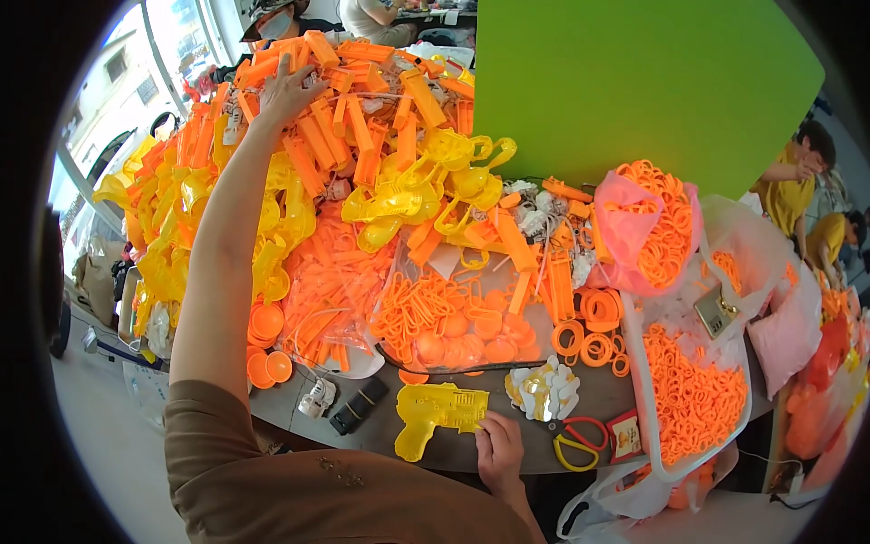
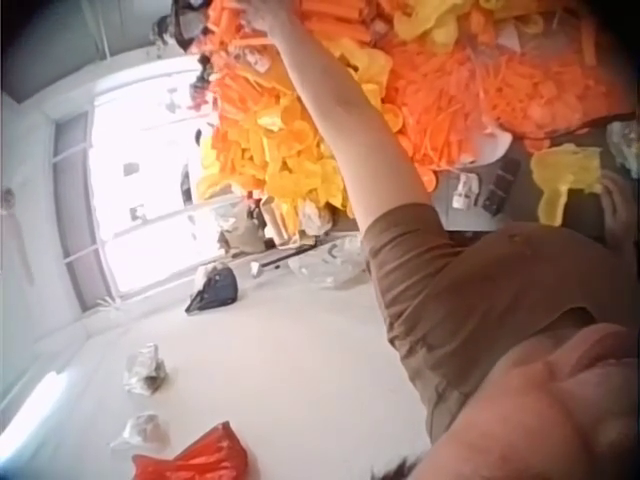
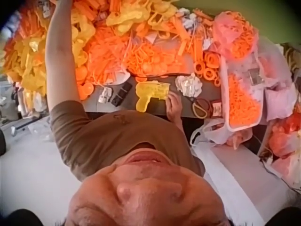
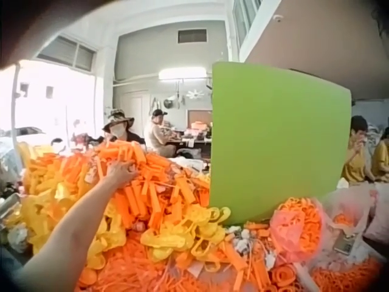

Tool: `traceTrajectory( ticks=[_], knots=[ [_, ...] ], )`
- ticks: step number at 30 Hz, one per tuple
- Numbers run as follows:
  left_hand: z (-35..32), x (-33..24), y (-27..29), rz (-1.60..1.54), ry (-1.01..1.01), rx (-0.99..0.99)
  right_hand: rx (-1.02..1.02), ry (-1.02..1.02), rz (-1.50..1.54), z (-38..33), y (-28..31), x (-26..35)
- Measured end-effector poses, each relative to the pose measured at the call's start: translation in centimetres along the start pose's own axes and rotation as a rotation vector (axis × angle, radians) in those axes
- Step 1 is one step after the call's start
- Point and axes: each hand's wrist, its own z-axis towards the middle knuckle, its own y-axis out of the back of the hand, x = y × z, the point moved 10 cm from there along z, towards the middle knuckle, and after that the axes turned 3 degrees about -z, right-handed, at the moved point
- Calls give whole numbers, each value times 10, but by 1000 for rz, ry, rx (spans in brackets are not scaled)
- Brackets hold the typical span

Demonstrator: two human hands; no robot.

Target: Assembling a yellow toy bubble gun by fitting internal mechanical parts and outer casing components.

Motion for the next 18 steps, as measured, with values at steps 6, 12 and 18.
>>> traceTrajectory(
  ticks=[6,12,18],
  knots=[
    [8,0,0,-61,-3,8,-18,38,-11,-2,3,7],
    [42,45,49,256,-228,-414,-58,51,-34,-1,6,7],
    [82,208,108,75,314,-490,-79,139,70,-2,6,12]
  ],
)
